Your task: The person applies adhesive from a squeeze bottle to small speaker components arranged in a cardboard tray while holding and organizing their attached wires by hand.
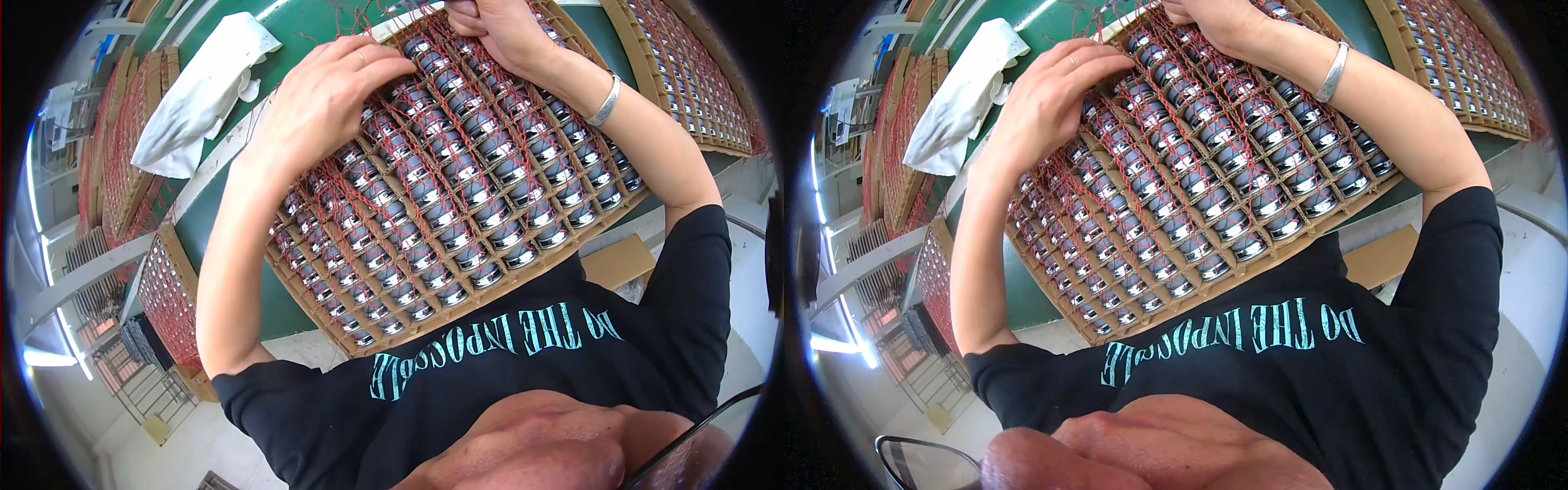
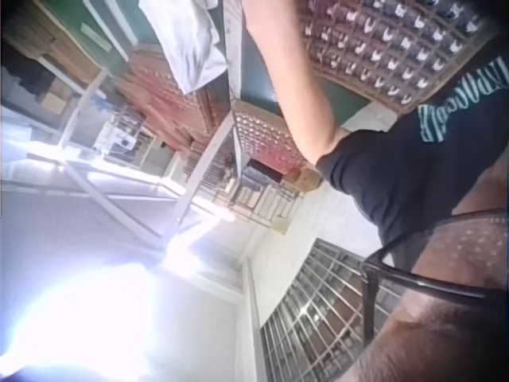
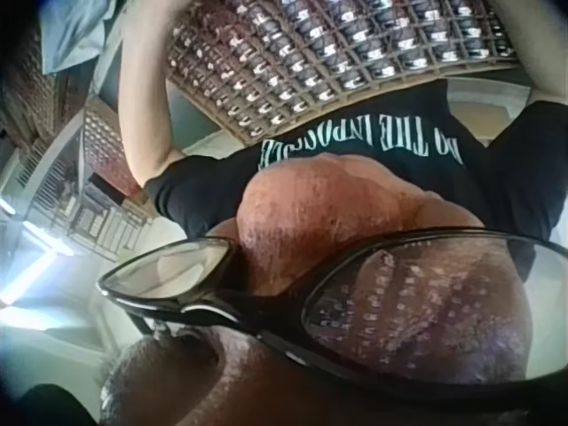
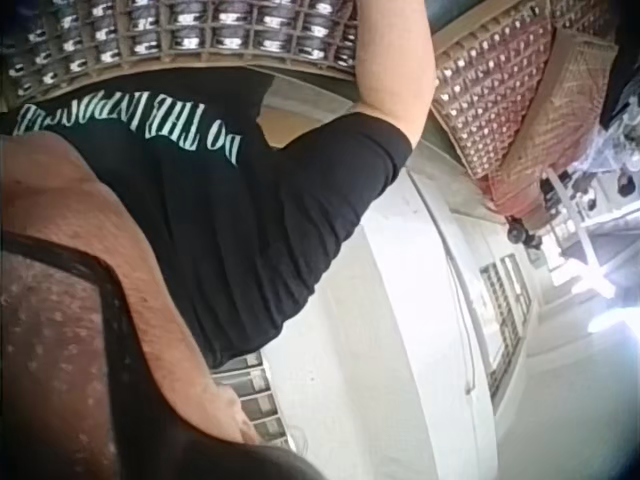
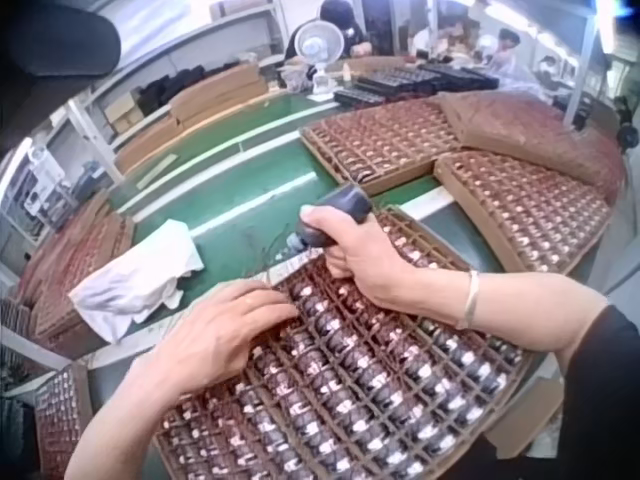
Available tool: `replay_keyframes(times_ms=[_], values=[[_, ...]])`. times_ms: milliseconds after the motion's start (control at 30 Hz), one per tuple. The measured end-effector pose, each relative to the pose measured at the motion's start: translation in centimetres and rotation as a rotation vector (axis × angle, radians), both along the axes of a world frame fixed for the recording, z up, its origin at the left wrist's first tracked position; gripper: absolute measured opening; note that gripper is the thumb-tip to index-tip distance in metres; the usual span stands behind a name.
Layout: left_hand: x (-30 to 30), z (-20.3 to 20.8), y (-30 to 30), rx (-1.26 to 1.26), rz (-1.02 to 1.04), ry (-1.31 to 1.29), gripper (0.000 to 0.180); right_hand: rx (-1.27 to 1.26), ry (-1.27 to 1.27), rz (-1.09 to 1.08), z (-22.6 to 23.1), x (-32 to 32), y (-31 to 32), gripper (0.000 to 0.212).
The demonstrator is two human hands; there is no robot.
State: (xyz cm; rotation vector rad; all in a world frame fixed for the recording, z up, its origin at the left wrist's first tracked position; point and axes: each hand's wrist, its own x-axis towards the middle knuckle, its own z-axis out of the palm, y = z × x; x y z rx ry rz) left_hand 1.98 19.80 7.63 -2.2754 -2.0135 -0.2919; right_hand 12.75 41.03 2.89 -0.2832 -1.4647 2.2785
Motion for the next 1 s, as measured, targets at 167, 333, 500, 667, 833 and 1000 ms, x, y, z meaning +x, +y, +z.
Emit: replay_keyframes(times_ms=[167, 333, 500, 667, 833, 1000], values=[[-0.3, 0.0, -0.8, -0.053, 0.075, 0.02, 0.055, 0.076, -0.018, -0.027, 0.1, -0.1, -0.3, 0.03], [0.1, 0.4, -2.4, -0.056, 0.132, 0.071, 0.052, 0.274, 0.037, -0.018, -0.3, 0.3, -0.3, 0.021], [-0.4, 0.4, -3.5, 0.007, 0.177, 0.085, 0.04, 0.504, -0.053, 0.015, 0.2, 0.8, -1.2, 0.022], [-0.5, -0.2, -3.9, 0.069, 0.207, 0.09, 0.04, 0.593, -0.139, 0.051, 0.9, 1.0, -1.9, 0.023], [-0.3, -0.3, -4.1, 0.061, 0.211, 0.091, 0.04, 0.569, -0.082, 0.102, 0.3, 1.0, -1.6, 0.024], [-0.2, -0.6, -4.2, 0.055, 0.226, 0.087, 0.041, 0.599, -0.155, 0.118, 0.3, 1.1, -1.6, 0.024]])
